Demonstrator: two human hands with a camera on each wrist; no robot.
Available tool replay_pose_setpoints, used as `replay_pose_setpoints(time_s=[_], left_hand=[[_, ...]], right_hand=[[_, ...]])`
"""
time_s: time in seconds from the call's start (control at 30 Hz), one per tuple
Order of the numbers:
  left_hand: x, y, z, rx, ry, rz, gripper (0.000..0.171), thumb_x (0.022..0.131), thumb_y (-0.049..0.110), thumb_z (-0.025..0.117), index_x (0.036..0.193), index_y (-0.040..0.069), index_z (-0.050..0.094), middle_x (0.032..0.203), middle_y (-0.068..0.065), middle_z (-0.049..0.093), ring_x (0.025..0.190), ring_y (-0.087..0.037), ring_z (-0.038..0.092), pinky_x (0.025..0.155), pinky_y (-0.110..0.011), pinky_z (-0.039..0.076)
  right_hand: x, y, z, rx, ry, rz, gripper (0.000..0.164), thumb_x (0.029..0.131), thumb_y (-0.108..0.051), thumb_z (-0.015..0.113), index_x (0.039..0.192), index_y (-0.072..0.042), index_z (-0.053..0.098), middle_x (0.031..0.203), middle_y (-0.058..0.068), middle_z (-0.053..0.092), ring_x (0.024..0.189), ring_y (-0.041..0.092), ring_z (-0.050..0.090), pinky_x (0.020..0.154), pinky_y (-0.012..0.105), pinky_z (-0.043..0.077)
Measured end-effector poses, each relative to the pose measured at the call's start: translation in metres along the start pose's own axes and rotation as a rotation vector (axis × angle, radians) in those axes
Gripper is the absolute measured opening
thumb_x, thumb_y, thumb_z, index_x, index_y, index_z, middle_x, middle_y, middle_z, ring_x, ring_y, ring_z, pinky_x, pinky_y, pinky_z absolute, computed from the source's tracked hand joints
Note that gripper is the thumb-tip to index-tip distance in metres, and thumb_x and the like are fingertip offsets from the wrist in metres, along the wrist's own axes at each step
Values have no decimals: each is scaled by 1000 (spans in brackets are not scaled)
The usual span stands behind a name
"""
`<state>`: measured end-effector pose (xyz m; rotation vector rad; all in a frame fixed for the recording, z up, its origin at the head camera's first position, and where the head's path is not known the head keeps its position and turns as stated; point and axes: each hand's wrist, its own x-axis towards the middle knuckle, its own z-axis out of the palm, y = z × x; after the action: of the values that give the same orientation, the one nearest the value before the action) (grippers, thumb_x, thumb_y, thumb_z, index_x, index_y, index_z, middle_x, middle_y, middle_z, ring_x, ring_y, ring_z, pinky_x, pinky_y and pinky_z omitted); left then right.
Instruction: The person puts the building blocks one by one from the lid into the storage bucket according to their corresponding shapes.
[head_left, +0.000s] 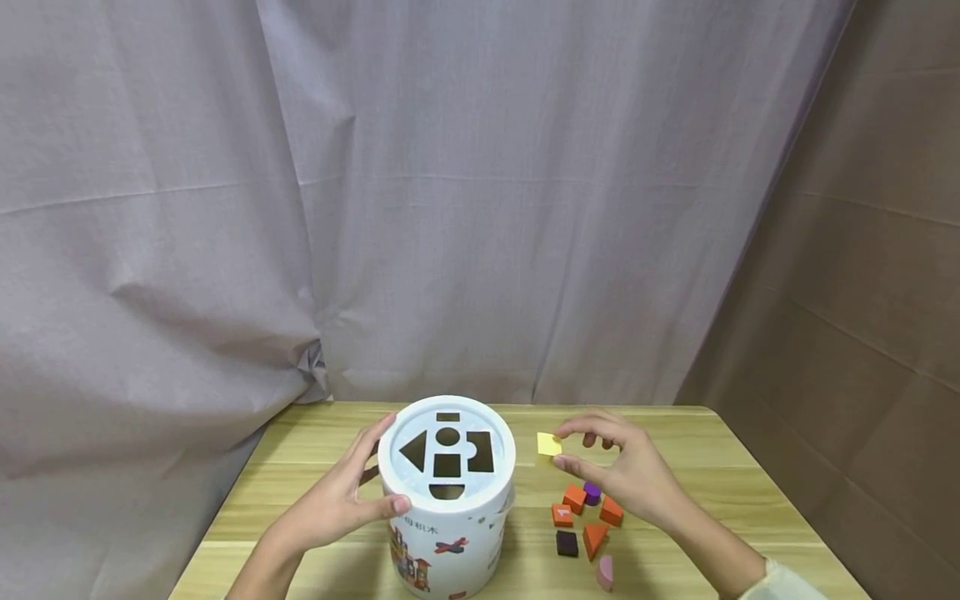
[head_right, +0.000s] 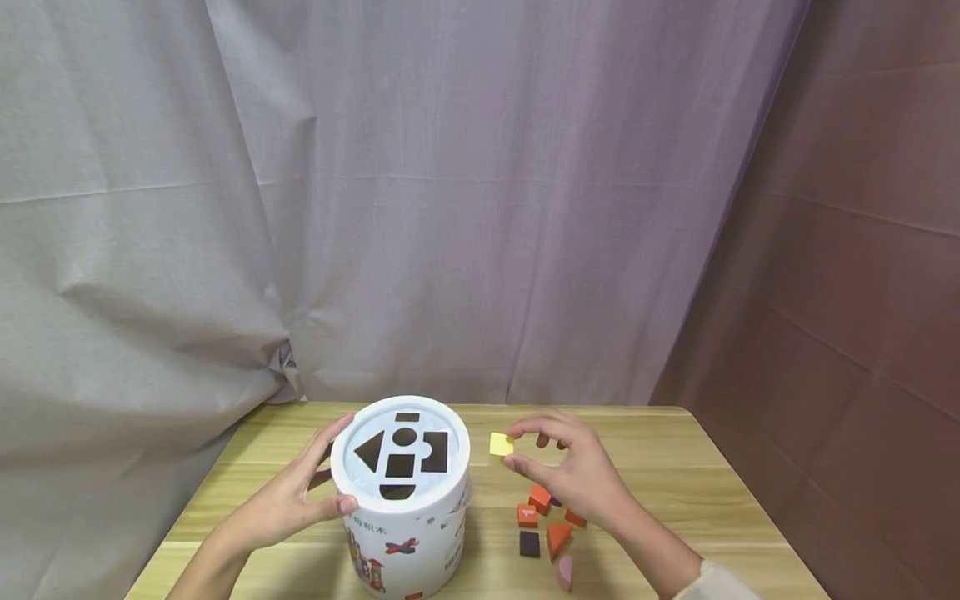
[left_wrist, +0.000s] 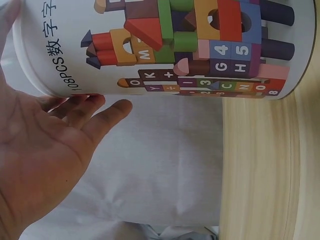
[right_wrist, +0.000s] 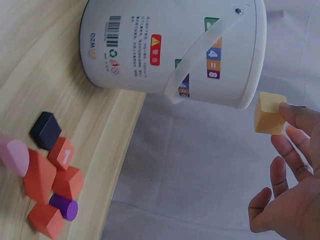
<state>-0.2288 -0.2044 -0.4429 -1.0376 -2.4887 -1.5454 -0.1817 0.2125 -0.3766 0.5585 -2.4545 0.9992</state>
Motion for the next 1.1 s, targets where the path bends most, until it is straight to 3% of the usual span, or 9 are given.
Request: replay_pose_setpoints(time_s=[0.3,0.73,1.1], left_hand=[[-1,2,5,-12,-30,9,115,95,29,90,179,24,11,182,-25,18,159,-60,34,118,-80,44],[1,2,4,-42,-45,-8,115,97,27,88,179,27,8,183,-25,14,158,-60,35,118,-78,45],[1,2,7,-59,-54,-15,114,97,28,88,179,32,7,184,-24,12,157,-61,38,118,-79,45]], right_hand=[[3,-8,9,32,1,-42,31,88,-25,96,114,-35,82,115,-14,79,92,12,61,82,27,47],[13,-15,18,64,2,-61,34,86,-21,97,116,-31,83,115,-13,80,90,9,58,81,26,48],[20,-21,37,128,-13,-40,35,86,-22,97,117,-30,83,118,-13,79,94,15,59,83,27,47]])
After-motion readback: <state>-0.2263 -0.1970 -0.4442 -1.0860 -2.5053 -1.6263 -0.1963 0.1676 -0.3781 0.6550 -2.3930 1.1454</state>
